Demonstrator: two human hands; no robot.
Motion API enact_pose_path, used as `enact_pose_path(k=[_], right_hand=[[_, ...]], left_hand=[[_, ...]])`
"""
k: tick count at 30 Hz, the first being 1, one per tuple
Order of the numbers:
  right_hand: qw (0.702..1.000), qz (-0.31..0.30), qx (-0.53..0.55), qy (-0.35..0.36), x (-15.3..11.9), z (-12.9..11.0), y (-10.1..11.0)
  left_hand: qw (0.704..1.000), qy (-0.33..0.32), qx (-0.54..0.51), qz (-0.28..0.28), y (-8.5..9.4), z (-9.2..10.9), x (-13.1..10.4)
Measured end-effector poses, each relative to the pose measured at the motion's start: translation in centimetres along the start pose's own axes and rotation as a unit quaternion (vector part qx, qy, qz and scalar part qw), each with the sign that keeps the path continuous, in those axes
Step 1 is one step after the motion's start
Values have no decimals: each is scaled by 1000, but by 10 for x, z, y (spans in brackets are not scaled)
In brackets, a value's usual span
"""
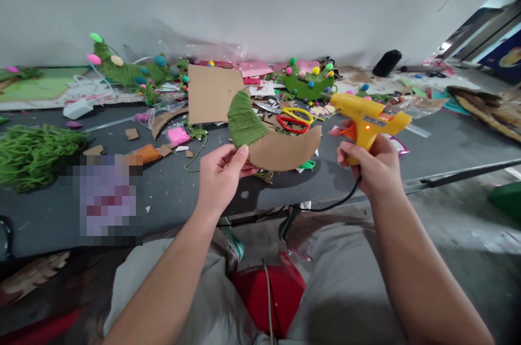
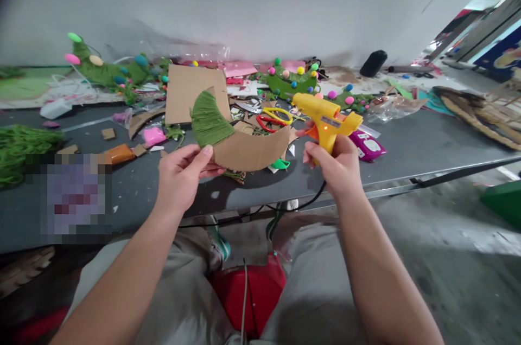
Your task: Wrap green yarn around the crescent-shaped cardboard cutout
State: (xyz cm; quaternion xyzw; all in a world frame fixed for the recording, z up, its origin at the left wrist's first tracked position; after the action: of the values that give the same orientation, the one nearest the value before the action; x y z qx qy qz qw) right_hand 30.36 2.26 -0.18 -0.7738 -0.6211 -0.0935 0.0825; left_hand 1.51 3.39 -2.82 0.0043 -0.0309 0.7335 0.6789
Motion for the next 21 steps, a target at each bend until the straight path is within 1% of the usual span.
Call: enact_pose_path(k=[2, 4, 6, 7, 10, 12, 15, 21], right_hand=[[998, -55, 21, -20, -11, -4, -16], [992, -110, 21, -54, -22, -1, -31], [985, -151, -8, -79, -30, 4, -42], [983, -164, -32, -78, -34, 6, -47], [976, -193, -92, -34, -42, 4, -59], [971, -213, -105, -13, -45, 1, -65], [967, -232, -103, -10, -48, 0, -72], [967, -243, -83, 2, -49, 2, -77]], left_hand=[[1000, 6, 2, -1, 0, 0, 0], [1000, 12, 1, 0, 0, 0, 0], [1000, 13, -3, 0, 0, 1, 0], [1000, 13, -5, 0, 0, 1, -1], [1000, 10, -2, -5, -1, 3, -3], [1000, 8, 6, -12, -1, 4, -4], [1000, 5, 14, -19, -2, 7, -6], [999, -15, 13, -34, -4, 10, -10]])
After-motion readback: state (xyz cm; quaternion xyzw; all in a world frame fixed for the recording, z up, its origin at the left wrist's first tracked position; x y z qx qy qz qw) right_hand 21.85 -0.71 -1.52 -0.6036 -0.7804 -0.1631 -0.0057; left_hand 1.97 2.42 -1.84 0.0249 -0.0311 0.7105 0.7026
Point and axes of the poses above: each hand's wrist, its own x-axis towards the middle knuckle, its own y-axis out of the back of the hand, z = x × y, the point moved 3 cm from there along x, towards the middle knuckle, and after that the axes turned 8 degrees about x, right-handed, at the moved point
